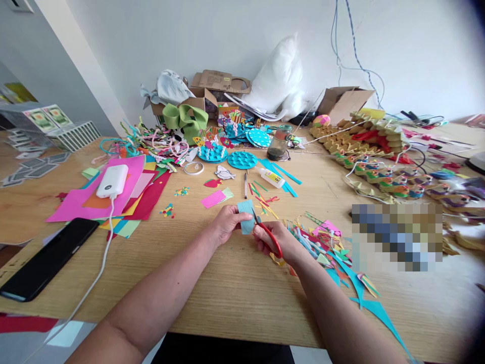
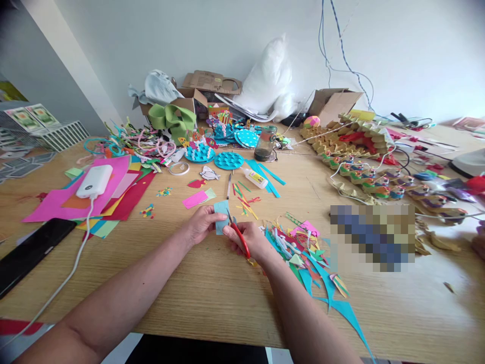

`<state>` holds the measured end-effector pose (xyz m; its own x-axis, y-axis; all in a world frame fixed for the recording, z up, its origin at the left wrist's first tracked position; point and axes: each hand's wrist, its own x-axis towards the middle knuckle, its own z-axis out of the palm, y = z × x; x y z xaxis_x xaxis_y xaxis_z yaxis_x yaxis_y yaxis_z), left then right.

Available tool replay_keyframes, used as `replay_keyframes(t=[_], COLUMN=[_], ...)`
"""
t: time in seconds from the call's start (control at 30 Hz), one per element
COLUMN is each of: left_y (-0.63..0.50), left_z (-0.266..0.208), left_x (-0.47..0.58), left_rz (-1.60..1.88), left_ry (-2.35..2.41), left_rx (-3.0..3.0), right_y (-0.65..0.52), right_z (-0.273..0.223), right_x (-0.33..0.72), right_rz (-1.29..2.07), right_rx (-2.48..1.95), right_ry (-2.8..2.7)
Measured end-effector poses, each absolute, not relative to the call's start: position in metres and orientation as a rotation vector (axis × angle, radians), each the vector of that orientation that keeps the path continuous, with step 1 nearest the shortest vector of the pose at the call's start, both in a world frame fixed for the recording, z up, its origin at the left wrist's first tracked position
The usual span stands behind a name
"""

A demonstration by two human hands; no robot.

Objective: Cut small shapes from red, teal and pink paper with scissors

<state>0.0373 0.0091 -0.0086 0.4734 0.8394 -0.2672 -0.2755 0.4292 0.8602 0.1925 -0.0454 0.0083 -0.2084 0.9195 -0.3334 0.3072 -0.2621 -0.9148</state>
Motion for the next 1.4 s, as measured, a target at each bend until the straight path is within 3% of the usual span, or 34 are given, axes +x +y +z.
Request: replay_keyframes(t=[1.4], left_y=[0.0104], left_z=[-0.0087], left_x=[0.0384], left_rz=[0.797], left_ry=[0.768], left_rx=[0.865], right_y=[-0.0477], right_z=[0.0150], right_x=[0.1907], right_rz=[1.476], right_rx=[-1.561], right_ry=[-1.413])
